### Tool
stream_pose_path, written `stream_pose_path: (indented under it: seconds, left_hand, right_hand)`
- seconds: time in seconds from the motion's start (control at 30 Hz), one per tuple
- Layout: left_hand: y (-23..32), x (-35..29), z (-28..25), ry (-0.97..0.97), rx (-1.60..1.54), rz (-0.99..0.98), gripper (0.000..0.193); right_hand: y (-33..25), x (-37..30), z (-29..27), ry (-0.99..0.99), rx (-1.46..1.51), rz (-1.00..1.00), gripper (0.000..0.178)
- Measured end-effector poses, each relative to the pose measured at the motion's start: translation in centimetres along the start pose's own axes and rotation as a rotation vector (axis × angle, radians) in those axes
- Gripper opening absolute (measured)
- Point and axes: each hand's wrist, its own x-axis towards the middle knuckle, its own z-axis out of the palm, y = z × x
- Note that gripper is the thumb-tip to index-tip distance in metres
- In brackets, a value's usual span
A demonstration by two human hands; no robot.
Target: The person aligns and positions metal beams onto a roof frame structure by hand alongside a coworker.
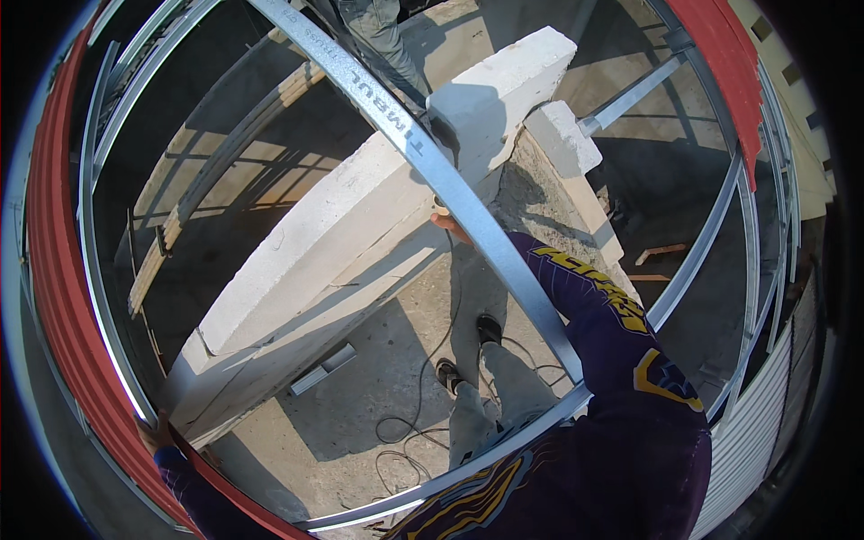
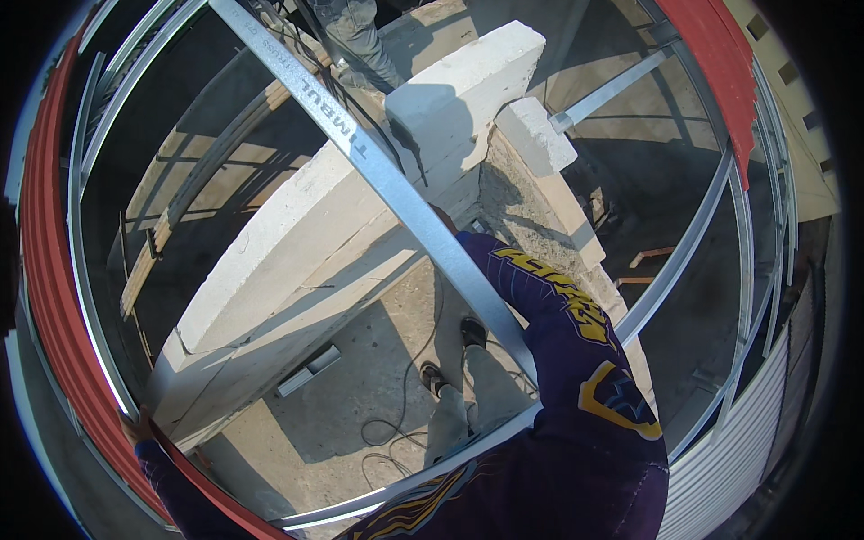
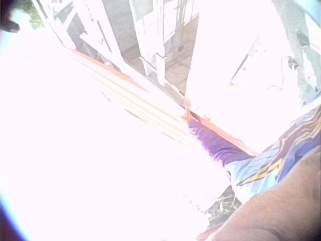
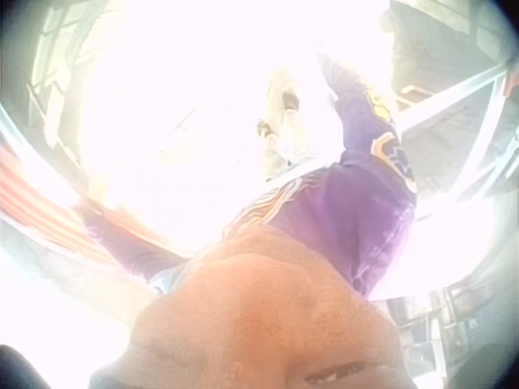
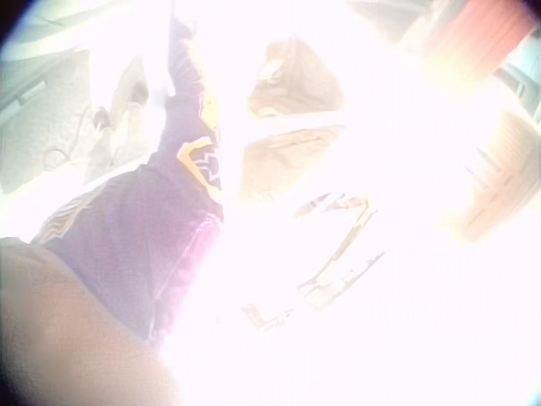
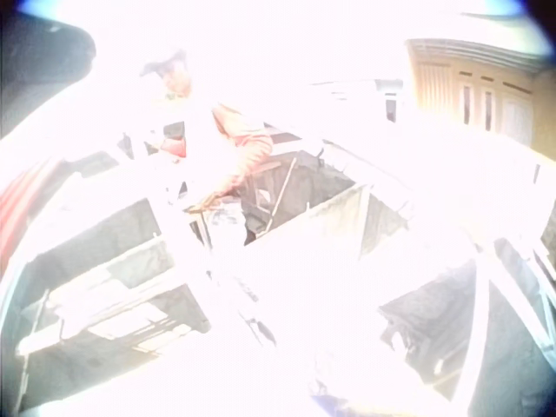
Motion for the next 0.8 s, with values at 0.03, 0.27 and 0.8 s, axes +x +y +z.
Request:
stream_pose_path:
  seconds: [0.03,0.27,0.8]
  left_hand:
    - [-2.3,-0.7,-1.4,0.02,0.038,-0.019,0.095]
    - [-6.4,-2.3,-3.9,0.043,0.048,-0.047,0.09]
    - [-2.1,-1.8,-0.9,0.078,-0.002,0.141,0.079]
  right_hand:
    - [0.9,-0.2,3.2,0.077,-0.102,0.073,0.058]
    - [-25.0,-2.1,2.7,-0.019,-0.34,0.355,0.041]
    - [-45.9,7.9,6.4,0.095,-0.194,0.211,0.023]
